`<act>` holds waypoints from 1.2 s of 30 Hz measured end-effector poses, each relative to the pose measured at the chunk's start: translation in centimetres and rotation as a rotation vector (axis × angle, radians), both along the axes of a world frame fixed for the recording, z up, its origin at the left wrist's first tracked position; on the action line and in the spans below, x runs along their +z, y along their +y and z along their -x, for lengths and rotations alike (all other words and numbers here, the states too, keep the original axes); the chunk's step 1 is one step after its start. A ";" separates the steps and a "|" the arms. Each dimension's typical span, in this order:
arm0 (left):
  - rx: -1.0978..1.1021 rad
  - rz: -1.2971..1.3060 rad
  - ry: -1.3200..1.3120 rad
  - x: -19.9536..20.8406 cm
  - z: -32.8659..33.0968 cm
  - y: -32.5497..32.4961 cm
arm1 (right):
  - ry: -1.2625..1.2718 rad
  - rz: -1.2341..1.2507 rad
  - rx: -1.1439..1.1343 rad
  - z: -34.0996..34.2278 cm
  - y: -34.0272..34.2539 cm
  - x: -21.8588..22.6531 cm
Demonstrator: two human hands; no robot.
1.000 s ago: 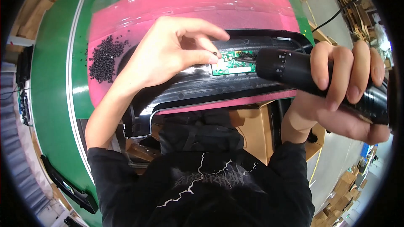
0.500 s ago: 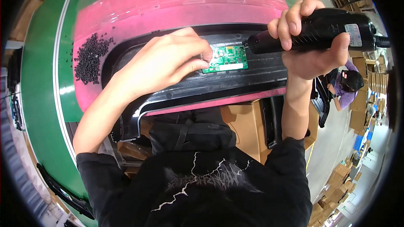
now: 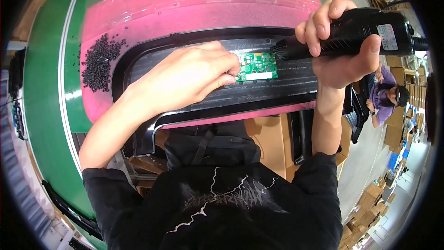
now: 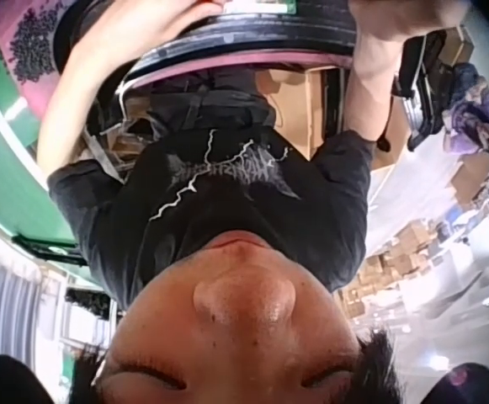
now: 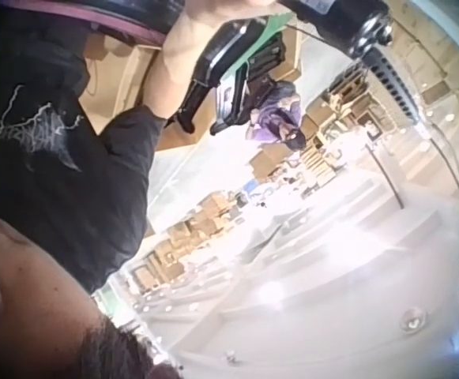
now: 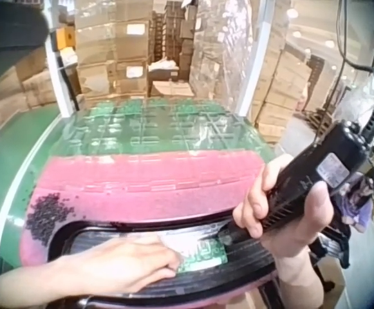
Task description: Installing circuit boards into plastic housings and securing them with screws using an electric screwdriver.
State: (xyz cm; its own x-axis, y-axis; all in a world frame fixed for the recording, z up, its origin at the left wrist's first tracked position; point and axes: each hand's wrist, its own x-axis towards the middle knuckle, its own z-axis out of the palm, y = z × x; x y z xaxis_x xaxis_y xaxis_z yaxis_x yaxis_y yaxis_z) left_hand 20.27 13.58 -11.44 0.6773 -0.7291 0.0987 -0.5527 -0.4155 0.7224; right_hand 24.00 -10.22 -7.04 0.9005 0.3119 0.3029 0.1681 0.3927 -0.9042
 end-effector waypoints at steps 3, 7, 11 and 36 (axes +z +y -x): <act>0.019 -0.038 0.036 0.4 0.0 -0.4 | -0.078 0.093 0.083 -0.6 0.0 -0.3; 0.003 -0.099 0.100 1.0 0.1 -0.3 | -0.071 0.136 0.052 -0.5 0.6 -0.3; 0.025 -0.095 0.081 1.4 0.6 0.1 | -0.046 0.109 0.011 0.2 0.9 0.5; 0.220 0.322 -0.383 1.7 0.9 2.9 | -0.087 -0.286 -0.050 3.7 7.5 4.7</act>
State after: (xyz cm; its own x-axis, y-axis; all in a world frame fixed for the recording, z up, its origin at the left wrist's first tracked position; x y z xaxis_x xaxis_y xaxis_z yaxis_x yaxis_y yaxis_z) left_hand 19.41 16.49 -9.78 0.6819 -0.4666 0.5633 -0.7264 -0.3418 0.5963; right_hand 20.26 -2.73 -2.31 0.8793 0.1586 0.4490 0.2660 0.6186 -0.7393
